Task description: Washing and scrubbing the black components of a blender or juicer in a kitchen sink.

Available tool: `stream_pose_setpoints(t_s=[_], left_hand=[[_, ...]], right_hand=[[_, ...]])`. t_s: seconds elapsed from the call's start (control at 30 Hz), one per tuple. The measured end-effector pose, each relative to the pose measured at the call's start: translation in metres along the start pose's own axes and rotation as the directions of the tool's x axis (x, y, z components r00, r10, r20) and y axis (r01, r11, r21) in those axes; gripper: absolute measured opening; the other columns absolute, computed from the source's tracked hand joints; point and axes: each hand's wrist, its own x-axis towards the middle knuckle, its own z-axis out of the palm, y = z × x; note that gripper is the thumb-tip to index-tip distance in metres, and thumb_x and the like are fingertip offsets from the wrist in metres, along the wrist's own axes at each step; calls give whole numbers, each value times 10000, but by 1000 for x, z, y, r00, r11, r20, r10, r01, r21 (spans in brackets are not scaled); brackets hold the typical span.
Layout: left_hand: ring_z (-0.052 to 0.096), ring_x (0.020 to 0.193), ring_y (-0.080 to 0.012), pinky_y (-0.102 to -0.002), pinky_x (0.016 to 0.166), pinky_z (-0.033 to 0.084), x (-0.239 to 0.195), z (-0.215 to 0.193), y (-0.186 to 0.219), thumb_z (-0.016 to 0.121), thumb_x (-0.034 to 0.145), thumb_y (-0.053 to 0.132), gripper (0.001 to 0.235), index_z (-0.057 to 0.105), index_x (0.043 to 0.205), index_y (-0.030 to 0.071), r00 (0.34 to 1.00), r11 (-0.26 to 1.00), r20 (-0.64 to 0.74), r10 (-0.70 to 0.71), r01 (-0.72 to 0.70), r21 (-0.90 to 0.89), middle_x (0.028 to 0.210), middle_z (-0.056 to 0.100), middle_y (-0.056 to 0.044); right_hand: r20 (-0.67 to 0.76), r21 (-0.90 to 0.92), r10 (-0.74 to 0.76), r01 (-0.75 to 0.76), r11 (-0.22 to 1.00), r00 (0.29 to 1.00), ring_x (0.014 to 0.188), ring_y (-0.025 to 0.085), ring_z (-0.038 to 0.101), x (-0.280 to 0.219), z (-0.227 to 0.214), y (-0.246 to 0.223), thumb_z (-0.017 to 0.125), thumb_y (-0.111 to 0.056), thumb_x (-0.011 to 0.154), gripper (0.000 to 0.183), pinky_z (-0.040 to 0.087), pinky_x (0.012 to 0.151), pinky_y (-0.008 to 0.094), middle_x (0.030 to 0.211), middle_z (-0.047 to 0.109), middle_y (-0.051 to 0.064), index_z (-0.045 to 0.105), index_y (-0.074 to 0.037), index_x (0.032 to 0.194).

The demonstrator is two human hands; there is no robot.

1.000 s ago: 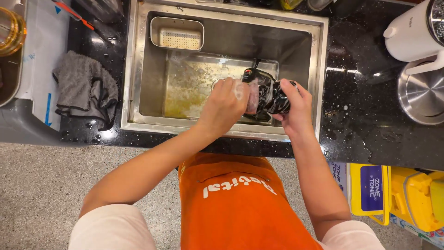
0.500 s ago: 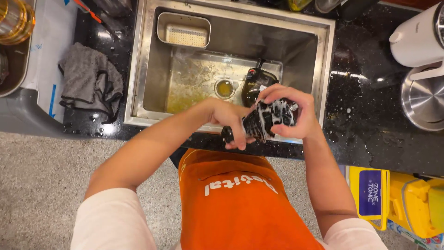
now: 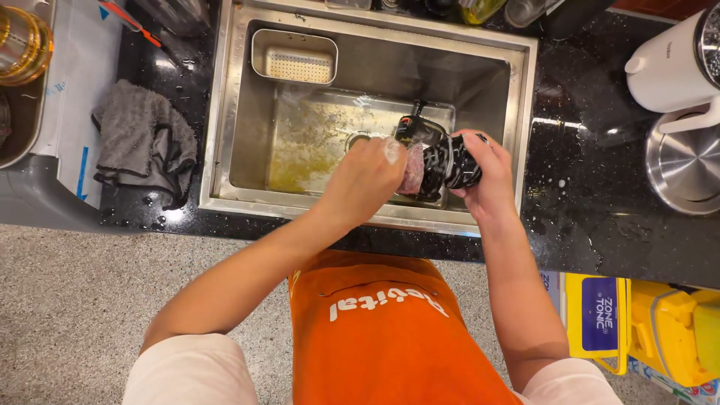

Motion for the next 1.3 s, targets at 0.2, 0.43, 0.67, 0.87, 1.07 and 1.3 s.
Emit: stream_pose_setpoints(t_s=[0.2, 0.43, 0.67, 0.87, 1.07, 1.3], left_hand=[[489, 1359, -362, -560, 1176, 327, 1, 25, 2, 621, 950, 196, 562, 512, 1466, 2, 889, 962, -442, 119, 7, 273, 1397, 566, -193], [266, 1596, -304, -541, 1321, 198, 6, 51, -39, 637, 1049, 237, 619, 402, 1605, 98, 764, 882, -446, 466, -358, 308, 1676, 342, -121], [175, 1606, -332, -425, 1326, 179, -4, 42, 6, 637, 890, 123, 965, 28, 1626, -13, 900, 471, -434, 39, -400, -786, 1700, 115, -224], [508, 1403, -225, -384, 1235, 391, 19, 46, 4, 712, 933, 82, 590, 440, 1446, -21, 966, -309, -186, -178, -234, -922, 1488, 522, -164], [687, 1092, -164, -332, 1038, 526, 22, 22, -1, 770, 941, 98, 149, 762, 1028, -22, 965, -52, -214, -153, -224, -973, 1089, 757, -106], [709, 856, -130, -289, 811, 564, -20, 12, -5, 802, 886, 88, 157, 738, 986, -16, 678, -205, 17, -735, -197, -959, 939, 768, -98]], right_hand=[[161, 351, 445, -472, 809, 881, 497, 200, 557, 1, 30, 15, 568, -457, 927, 373, 343, 344, 224, 799, 668, 79, 691, -108, 977], [419, 593, 479, -632, 499, 771, 608, 152, 522, -4, 18, 54, 555, -543, 967, 442, 373, 396, 207, 800, 589, 65, 636, -108, 950], [349, 655, 504, -591, 471, 790, 496, 107, 484, -19, 39, 49, 489, -568, 935, 614, 312, 323, 162, 821, 612, 195, 634, -1, 1120], [264, 548, 376, -459, 699, 888, 462, 170, 504, -15, 37, 55, 462, -598, 957, 557, 333, 331, 241, 826, 632, 114, 621, -81, 1092], [122, 401, 443, -452, 797, 888, 508, 154, 596, -9, 49, 36, 535, -517, 918, 370, 411, 346, 254, 841, 686, 25, 648, -203, 1078], [-22, 138, 452, -445, 885, 892, 649, 176, 694, -3, 90, 28, 603, -461, 929, 350, 528, 483, 300, 868, 724, 27, 671, -145, 1065]])
